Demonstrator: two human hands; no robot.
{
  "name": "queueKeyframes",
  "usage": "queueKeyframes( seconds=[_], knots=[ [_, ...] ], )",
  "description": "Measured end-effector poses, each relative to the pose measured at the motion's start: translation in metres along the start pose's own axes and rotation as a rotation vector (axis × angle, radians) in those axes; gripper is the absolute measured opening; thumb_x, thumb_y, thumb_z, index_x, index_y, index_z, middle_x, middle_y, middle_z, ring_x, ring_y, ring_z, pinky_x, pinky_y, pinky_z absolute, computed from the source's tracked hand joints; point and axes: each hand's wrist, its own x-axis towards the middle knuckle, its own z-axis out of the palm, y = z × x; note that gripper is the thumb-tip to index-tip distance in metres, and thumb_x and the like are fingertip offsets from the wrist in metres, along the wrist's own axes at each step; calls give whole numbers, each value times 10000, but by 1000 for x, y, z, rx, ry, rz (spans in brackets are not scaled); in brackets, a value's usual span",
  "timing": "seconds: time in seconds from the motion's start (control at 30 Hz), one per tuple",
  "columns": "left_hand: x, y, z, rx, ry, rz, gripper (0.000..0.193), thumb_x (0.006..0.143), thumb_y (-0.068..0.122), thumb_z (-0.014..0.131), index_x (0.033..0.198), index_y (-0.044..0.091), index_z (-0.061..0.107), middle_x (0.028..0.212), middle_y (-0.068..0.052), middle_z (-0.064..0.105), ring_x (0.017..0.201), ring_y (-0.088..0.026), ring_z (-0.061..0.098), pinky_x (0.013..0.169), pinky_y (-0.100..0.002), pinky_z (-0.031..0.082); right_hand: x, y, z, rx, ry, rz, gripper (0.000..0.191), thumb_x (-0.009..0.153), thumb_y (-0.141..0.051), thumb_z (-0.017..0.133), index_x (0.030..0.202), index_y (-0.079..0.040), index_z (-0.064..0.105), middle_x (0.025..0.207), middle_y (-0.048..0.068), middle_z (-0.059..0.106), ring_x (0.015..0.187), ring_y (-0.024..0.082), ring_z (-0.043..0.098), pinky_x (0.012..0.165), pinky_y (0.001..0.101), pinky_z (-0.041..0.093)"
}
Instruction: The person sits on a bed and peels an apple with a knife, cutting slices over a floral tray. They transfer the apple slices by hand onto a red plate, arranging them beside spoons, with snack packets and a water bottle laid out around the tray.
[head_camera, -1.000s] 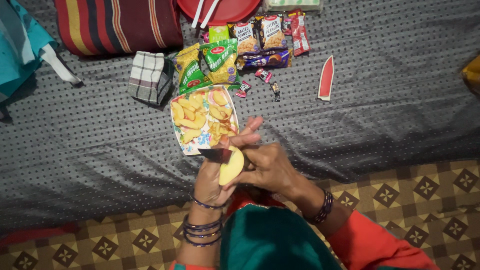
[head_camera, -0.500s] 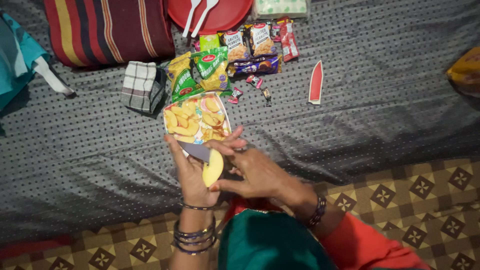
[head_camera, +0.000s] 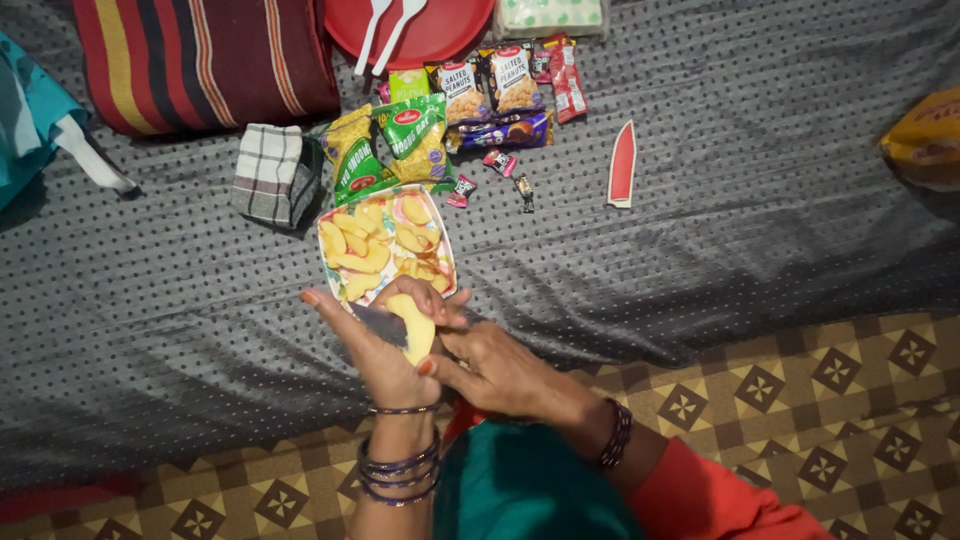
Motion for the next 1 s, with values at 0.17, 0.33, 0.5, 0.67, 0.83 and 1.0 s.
queueKeyframes(
  seconds=[0.17, 0.33, 0.5, 0.67, 0.83, 1.0],
  knots=[
    [7, -5, -2, -80, -23, 14, 934, 907, 883, 128, 706, 37, 472, 673, -118, 489, 614, -264, 491, 653, -389, 480, -3, 7, 5, -74, 16, 107, 569, 1087, -431, 476, 788, 41, 582, 692, 263, 524, 646, 428, 584, 619, 471, 456],
    [13, -14, -2, -86, -18, 68, 905, 933, 875, 181, 791, 33, 480, 762, -110, 503, 658, -236, 498, 619, -324, 445, -7, 18, 8, -61, 35, 245, 702, 1073, -535, 387, 710, 42, 556, 611, 241, 468, 536, 380, 504, 559, 448, 439],
    [9, -21, -3, -115, -64, 70, 896, 947, 877, 231, 880, 31, 517, 835, -119, 547, 675, -207, 511, 587, -291, 431, -13, 27, 11, 51, 30, 336, 769, 1066, -589, 312, 646, 19, 524, 508, 149, 434, 480, 254, 458, 500, 433, 412],
    [-1, -17, -7, -171, 6, -8, 719, 1022, 679, 361, 1004, 1, 601, 896, -116, 597, 717, -201, 561, 611, -309, 490, -22, 12, 6, 150, -64, 383, 839, 1044, -674, 234, 572, -29, 489, 495, 62, 472, 473, 182, 489, 518, 372, 433],
    [-26, 1, 6, -152, 36, 14, 513, 1084, 391, 471, 1321, -45, 601, 1143, -144, 654, 979, -224, 629, 862, -349, 551, -28, -34, 0, 215, -65, 388, 825, 1029, -703, 247, 586, -50, 488, 531, 34, 501, 521, 154, 501, 517, 348, 423],
    [-69, 16, 18, -163, -50, 16, 520, 1036, 226, 471, 1449, -88, 500, 1372, -212, 605, 1286, -301, 585, 1122, -402, 480, -36, -94, -9, 155, 52, 330, 825, 1032, -703, 304, 620, -27, 533, 576, 43, 531, 568, 171, 526, 539, 354, 432]
  ],
)
